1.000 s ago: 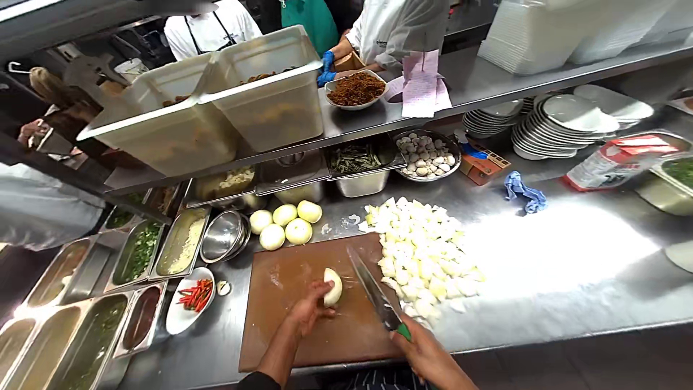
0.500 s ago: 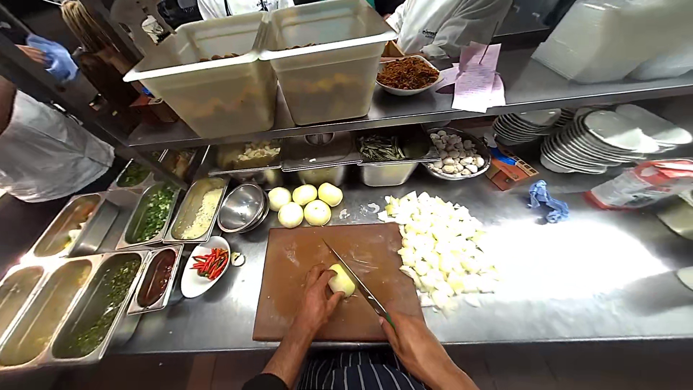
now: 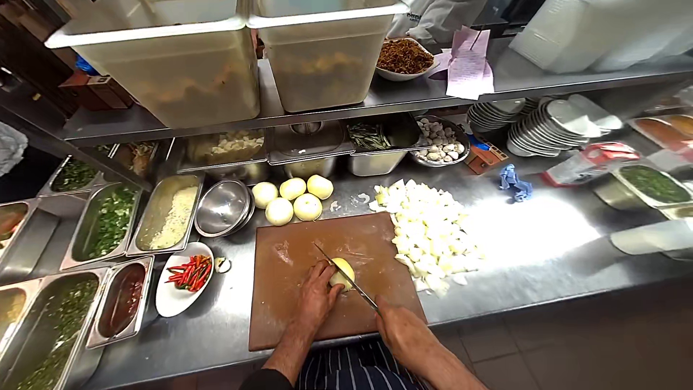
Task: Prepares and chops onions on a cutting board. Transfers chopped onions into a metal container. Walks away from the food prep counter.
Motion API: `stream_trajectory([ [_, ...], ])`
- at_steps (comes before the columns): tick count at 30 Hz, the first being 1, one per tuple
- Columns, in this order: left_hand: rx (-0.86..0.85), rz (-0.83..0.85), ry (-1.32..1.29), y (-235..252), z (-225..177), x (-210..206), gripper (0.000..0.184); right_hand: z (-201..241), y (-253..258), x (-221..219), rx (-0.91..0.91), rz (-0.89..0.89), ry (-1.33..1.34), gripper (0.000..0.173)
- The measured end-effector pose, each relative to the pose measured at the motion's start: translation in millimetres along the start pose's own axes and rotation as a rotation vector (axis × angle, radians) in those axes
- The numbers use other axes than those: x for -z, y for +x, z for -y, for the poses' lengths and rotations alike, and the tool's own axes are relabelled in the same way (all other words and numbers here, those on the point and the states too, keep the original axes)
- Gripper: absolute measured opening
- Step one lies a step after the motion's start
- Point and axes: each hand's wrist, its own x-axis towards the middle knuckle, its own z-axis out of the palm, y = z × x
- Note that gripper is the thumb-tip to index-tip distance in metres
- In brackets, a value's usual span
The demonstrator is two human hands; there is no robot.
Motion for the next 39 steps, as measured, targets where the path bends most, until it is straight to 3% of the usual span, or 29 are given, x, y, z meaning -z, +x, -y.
stream_trajectory([
  [3,0.006,0.015,0.011,1.1,-0.3,2.4,0.037,16.7,38.4,-14.6,-0.03,-0.059,-0.005,0.036],
  [8,0.075,0.126,0.036,-0.4,-4.9,7.4,0.044,-1.0,75.1,-34.6,0.077,-0.142,0.048,0.04],
  [13,0.181,0.253,0.004,-6.1,-15.1,23.9,0.05,-48.6,97.7,-26.8,0.194,-0.2,0.409,0.039],
  [16,0.216,0.23,-0.049,-9.3,-12.6,30.3,0.055,-35.6,87.4,-25.0,0.214,-0.248,0.556,0.04],
  [20,0.171,0.17,-0.048,-16.6,-3.0,28.6,0.052,-11.4,88.8,-38.5,0.246,-0.151,0.787,0.039],
  [28,0.165,0.221,0.025,-17.6,-7.1,32.1,0.045,-2.9,104.1,-54.5,0.352,-0.183,0.795,0.041],
  [39,0.171,0.198,0.001,-21.3,-4.3,29.1,0.044,2.6,112.2,-50.6,0.382,-0.309,0.529,0.037],
])
